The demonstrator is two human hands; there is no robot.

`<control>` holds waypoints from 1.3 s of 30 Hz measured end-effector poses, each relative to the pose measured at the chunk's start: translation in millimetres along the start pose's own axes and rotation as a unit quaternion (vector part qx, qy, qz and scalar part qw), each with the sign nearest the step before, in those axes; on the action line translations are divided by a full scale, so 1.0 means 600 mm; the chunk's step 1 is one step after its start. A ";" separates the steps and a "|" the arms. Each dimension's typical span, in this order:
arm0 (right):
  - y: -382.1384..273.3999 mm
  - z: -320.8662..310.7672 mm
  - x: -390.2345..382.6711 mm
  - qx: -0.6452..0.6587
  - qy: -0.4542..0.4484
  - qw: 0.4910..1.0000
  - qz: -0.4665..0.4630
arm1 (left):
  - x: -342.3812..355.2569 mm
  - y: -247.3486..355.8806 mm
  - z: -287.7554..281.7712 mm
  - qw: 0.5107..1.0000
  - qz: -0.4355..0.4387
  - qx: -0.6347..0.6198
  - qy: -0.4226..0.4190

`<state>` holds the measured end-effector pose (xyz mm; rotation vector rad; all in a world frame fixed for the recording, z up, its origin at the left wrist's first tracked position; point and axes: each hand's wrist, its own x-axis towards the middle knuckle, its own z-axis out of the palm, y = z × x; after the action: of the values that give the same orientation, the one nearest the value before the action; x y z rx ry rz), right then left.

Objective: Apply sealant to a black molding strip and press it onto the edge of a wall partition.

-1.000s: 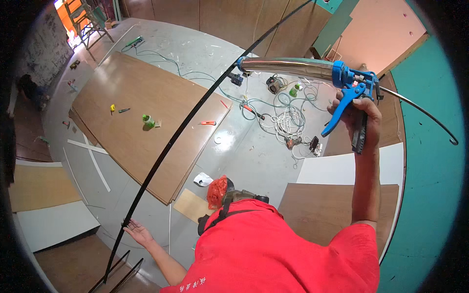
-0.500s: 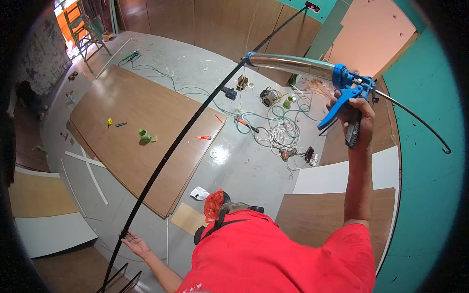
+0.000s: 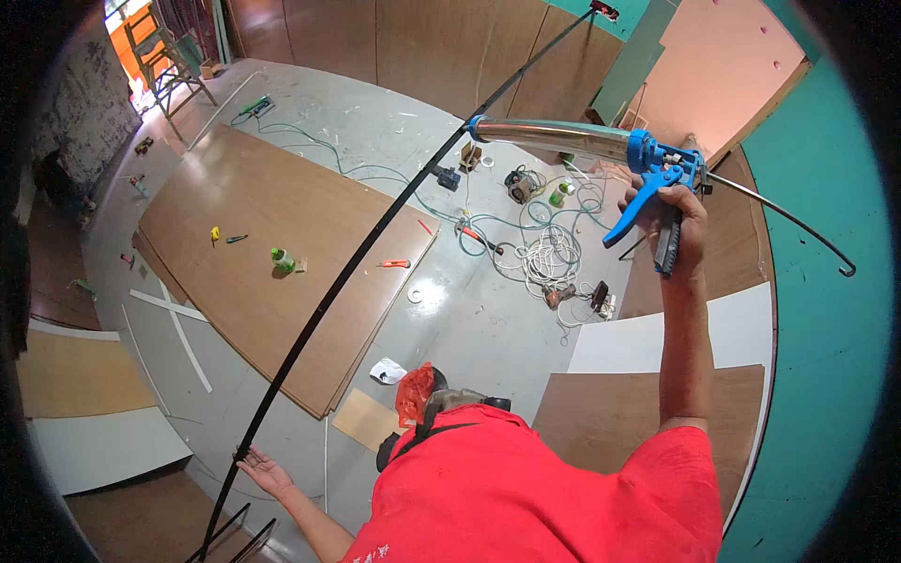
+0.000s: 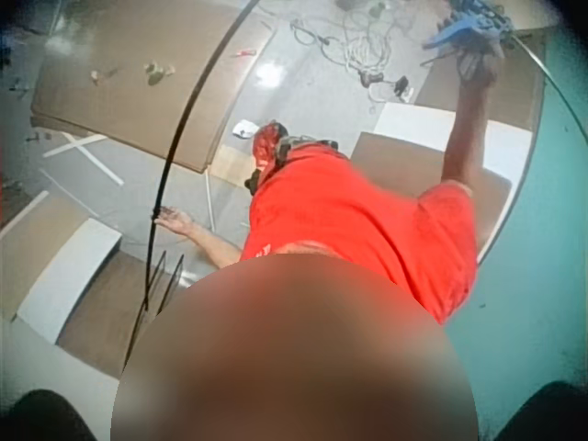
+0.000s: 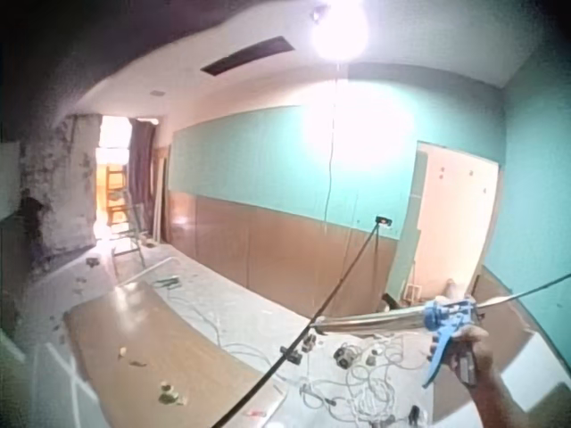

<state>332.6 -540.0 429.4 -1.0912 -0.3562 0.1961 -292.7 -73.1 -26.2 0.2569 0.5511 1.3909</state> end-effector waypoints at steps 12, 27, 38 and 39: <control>-0.001 0.001 0.009 -0.004 -0.022 0.999 0.030 | 0.011 0.016 -0.042 0.996 -0.017 -0.032 -0.087; 0.000 0.033 0.020 -0.009 -0.064 0.998 0.021 | 0.005 -0.009 -0.061 0.994 -0.003 -0.056 -0.095; -0.116 0.069 -0.067 -0.029 -0.131 0.989 -0.064 | 0.033 -0.003 -0.081 0.987 -0.008 -0.068 -0.144; -0.126 0.062 -0.072 -0.072 -0.122 0.988 -0.058 | 0.025 -0.008 -0.064 0.989 -0.010 -0.063 -0.136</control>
<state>276.9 -557.5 504.3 -1.1889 -0.6602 0.2037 -307.0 -65.0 -64.6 0.3321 0.2378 1.3383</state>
